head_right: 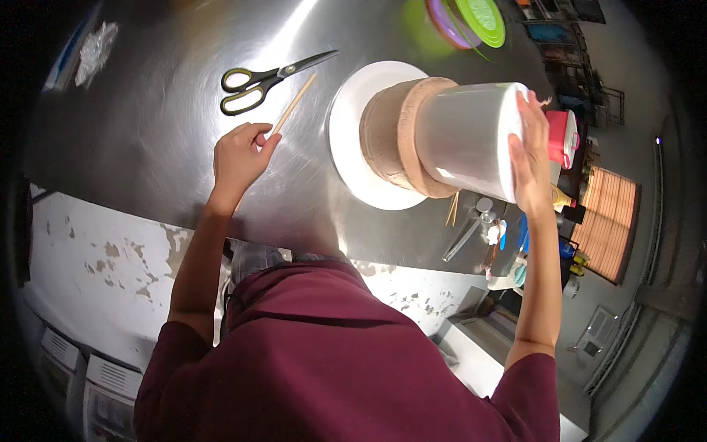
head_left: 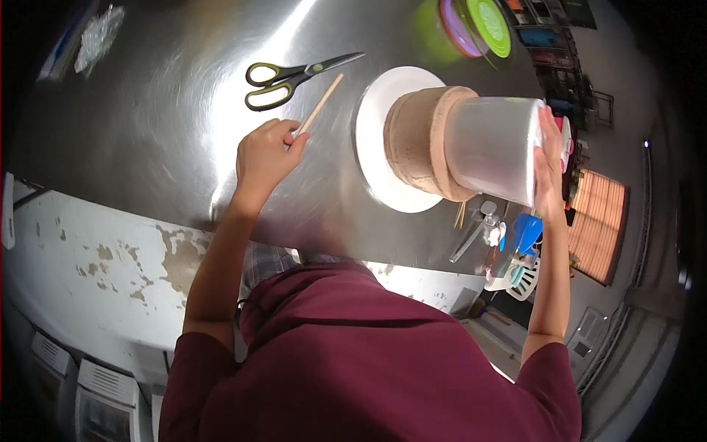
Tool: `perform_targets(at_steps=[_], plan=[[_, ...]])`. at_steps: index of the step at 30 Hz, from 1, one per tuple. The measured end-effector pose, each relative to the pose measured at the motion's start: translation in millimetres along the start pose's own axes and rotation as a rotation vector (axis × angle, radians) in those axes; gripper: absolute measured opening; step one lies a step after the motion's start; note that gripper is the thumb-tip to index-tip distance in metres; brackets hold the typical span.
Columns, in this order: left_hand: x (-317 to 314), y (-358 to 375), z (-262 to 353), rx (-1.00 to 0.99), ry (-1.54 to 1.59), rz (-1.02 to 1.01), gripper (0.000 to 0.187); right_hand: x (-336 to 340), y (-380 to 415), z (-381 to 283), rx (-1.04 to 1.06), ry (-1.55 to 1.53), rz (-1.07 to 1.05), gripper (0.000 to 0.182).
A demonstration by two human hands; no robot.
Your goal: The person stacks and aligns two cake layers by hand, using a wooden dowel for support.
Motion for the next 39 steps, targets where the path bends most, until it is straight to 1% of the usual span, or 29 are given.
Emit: perform_targets(at_steps=[1, 3, 6, 9, 11, 13, 16, 19, 23, 26, 29, 32, 35, 39], plan=[[-1.8, -0.1, -0.9, 0.008, -0.014, -0.013, 0.019, 1.0, 1.0, -0.3, -0.001, 0.037, 0.005, 0.056], [-2.2, -0.5, -1.6, 0.006, -0.042, -0.021, 0.02, 2.6, 2.8, 2.3, -0.034, -0.063, 0.026, 0.053], [-0.6, -0.5, 3.7, -0.007, -0.075, -0.02, 0.025, 4.2, 3.7, 7.2, -0.005, -0.023, 0.037, 0.052], [1.8, -0.5, 6.3, -0.024, -0.081, 0.009, 0.028, 4.8, 11.4, 10.4, -0.032, 0.034, 0.056, 0.054], [2.7, -0.6, 8.6, -0.011, -0.035, 0.021, 0.029, 5.7, 12.8, 11.4, -0.052, 0.02, 0.048, 0.053], [3.9, -0.5, 9.2, -0.015, -0.015, 0.04, 0.029, 6.0, 12.2, 14.3, -0.082, -0.005, 0.011, 0.055], [5.3, -1.4, 7.1, -0.021, 0.066, 0.057, 0.03, 11.5, 8.2, 15.8, -0.124, -0.176, 0.034, 0.057], [6.0, -1.6, 5.1, 0.005, 0.079, 0.055, 0.03, 19.8, -0.4, 24.3, -0.21, -0.09, 0.118, 0.059], [4.6, -2.5, 3.1, 0.024, 0.087, 0.036, 0.03, 0.1, -11.5, 32.6, -0.3, 0.078, 0.026, 0.061], [5.6, -2.1, 2.7, 0.042, 0.121, 0.041, 0.031, -1.4, -11.8, 26.3, -0.338, 0.077, 0.048, 0.062], [3.1, -3.2, 1.7, 0.067, 0.115, 0.011, 0.03, -1.4, -10.2, 26.6, -0.325, 0.076, 0.077, 0.062], [2.3, -2.8, 3.7, 0.01, 0.106, 0.024, 0.028, -1.4, -12.4, 24.9, -0.296, 0.067, 0.064, 0.061], [1.8, -3.4, 3.1, 0.036, 0.107, 0.001, 0.028, -0.9, -12.5, 22.9, -0.311, 0.089, 0.048, 0.061], [1.7, -2.0, 3.2, 0.011, 0.12, 0.008, 0.03, 0.6, -12.3, 21.3, -0.33, 0.104, 0.027, 0.062]])
Point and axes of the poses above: each hand's wrist, its own y-axis away from the middle knuckle, its own x-axis out of the back of the hand, z = x × y, the point moved 9 cm from there along -y, towards the middle knuckle, and after that the axes turned 3 degrees about y, right-handed, at the moved point
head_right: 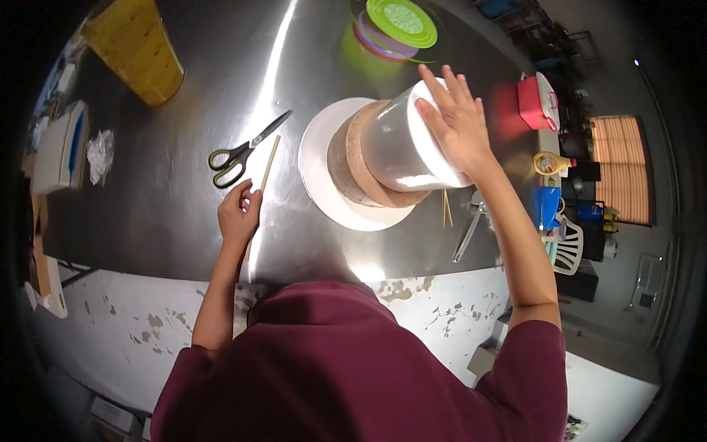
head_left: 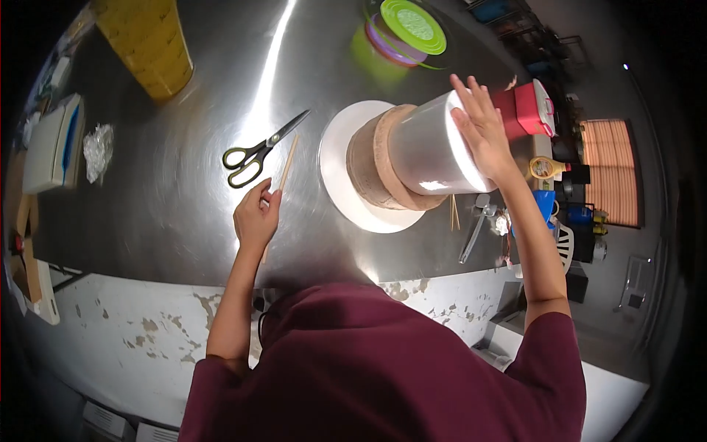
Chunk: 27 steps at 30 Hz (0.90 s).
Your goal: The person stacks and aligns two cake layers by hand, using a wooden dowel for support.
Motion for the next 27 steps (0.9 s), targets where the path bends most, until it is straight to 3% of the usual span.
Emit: perform_targets(at_steps=[4, 10, 11, 14, 15, 20, 23, 27], plan=[[2.7, 0.0, -0.9, 0.015, 0.062, 0.002, 0.032, -2.0, -2.6, 7.7, 0.003, -0.118, -0.073, 0.07], [13.3, 2.5, -1.1, -0.111, 0.264, 0.12, 0.026, 21.9, 3.0, 33.8, -0.068, -1.236, -0.064, 0.065], [12.8, 1.9, 0.4, -0.113, 0.246, 0.117, 0.025, 30.4, 6.4, 49.4, -0.115, -1.196, 0.056, 0.056], [9.4, -9.2, 69.7, -0.214, 0.234, 0.105, 0.023, 29.0, 27.7, 74.8, -0.227, -1.048, 0.056, 0.043], [2.1, -15.5, 95.7, -0.264, 0.187, 0.069, 0.023, 24.9, 32.0, 90.9, -0.25, -1.098, 0.147, 0.028], [-46.9, -29.8, 264.7, -0.705, 0.12, -0.208, 0.028, 10.0, 55.0, 103.0, -0.063, -0.901, 0.268, 0.023], [-77.1, -39.1, 309.5, -0.852, 0.047, -0.28, 0.034, 10.8, 63.1, 92.5, -0.035, -0.802, 0.353, 0.025], [-102.7, -49.5, 318.9, -0.773, 0.011, -0.309, 0.045, 10.7, 69.0, 89.3, -0.052, -0.839, 0.402, 0.027]])
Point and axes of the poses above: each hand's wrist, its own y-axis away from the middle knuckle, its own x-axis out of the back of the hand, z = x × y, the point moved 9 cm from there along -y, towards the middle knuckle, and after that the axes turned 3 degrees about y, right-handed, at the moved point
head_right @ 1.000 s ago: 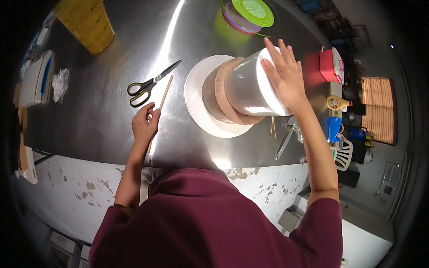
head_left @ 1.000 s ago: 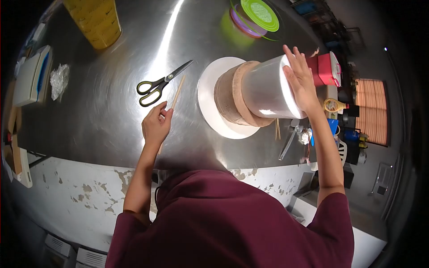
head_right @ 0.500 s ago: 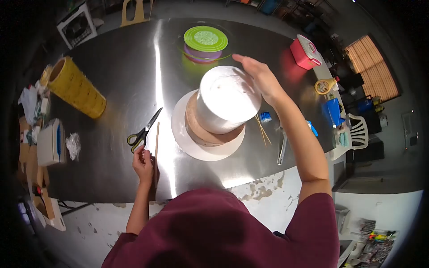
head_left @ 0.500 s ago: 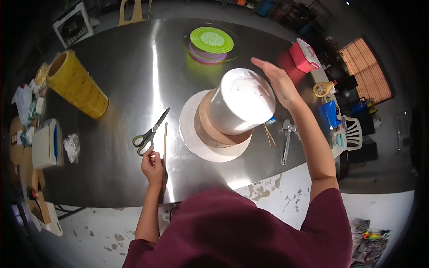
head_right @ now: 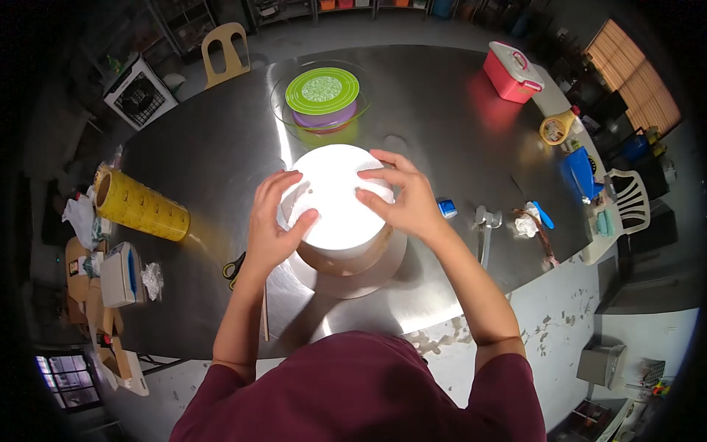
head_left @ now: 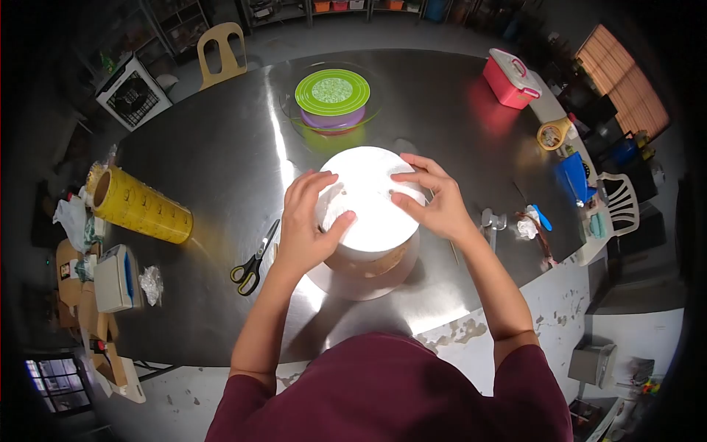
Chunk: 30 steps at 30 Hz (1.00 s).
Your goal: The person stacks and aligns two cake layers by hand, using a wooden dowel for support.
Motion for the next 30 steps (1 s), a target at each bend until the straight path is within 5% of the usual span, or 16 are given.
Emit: perform_targets(at_steps=[14, 30], plan=[[-8.3, -2.1, -16.1, 0.155, 0.051, -0.081, 0.05, -8.9, 0.0, 11.2, 0.034, -0.285, 0.012, 0.033], [-11.1, -5.3, -7.9, 0.063, -0.097, -0.183, 0.033, -8.1, 0.7, 9.3, 0.08, -0.323, 0.034, 0.04]])
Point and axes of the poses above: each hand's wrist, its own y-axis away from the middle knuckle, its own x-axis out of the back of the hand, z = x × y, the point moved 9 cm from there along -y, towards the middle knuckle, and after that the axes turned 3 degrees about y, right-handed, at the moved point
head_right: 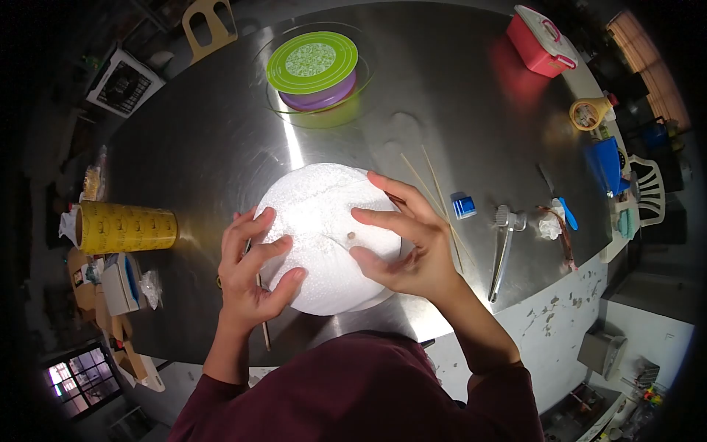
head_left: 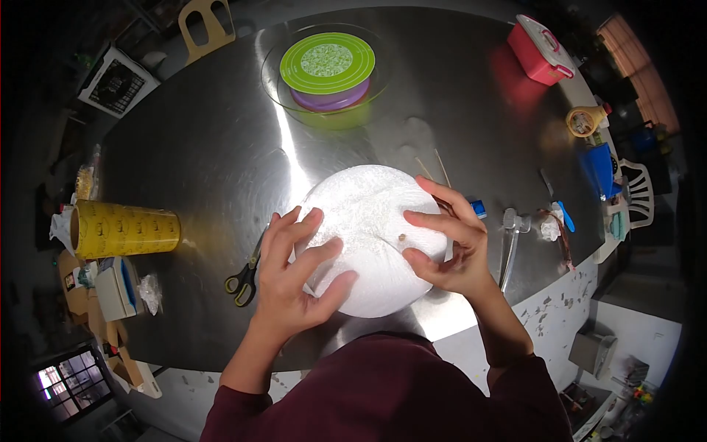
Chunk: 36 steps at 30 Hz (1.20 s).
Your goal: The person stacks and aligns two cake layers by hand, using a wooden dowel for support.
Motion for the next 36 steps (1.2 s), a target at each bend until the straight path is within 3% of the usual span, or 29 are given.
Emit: perform_targets(at_steps=[7, 12, 15, 18, 24, 27, 33, 36], plan=[[0.7, 1.9, 4.8, -0.032, -0.028, -0.021, 0.034, -0.6, 2.3, -1.1, 0.023, 0.03, 0.024, 0.038], [3.0, -1.7, 5.5, 0.089, 0.008, -0.016, 0.033, 2.2, 8.3, 2.1, -0.028, 0.09, -0.029, 0.034], [3.4, -3.3, 9.8, 0.089, -0.034, -0.026, 0.033, 9.3, 19.9, 6.8, -0.062, 0.012, 0.068, 0.032], [0.7, -0.5, 14.5, 0.031, -0.134, -0.052, 0.032, 32.9, 43.3, 26.9, -0.206, -0.196, 0.294, 0.033], [-0.8, -5.2, 31.0, -0.037, -0.281, -0.064, 0.034, 66.5, 127.8, 103.2, -0.527, -0.034, 0.437, 0.035], [-12.7, -15.4, 47.3, -0.076, -0.277, -0.138, 0.042, 48.0, 184.2, 142.6, -0.896, -0.221, 0.432, 0.035], [-56.7, -25.4, 58.7, -0.113, -0.449, -0.418, 0.061, -2.8, 245.7, 180.6, -1.105, -0.469, 0.466, 0.042], [-72.9, -21.5, 52.2, -0.114, -0.51, -0.495, 0.062, -18.0, 251.2, 190.6, -1.066, -0.543, 0.476, 0.041]])
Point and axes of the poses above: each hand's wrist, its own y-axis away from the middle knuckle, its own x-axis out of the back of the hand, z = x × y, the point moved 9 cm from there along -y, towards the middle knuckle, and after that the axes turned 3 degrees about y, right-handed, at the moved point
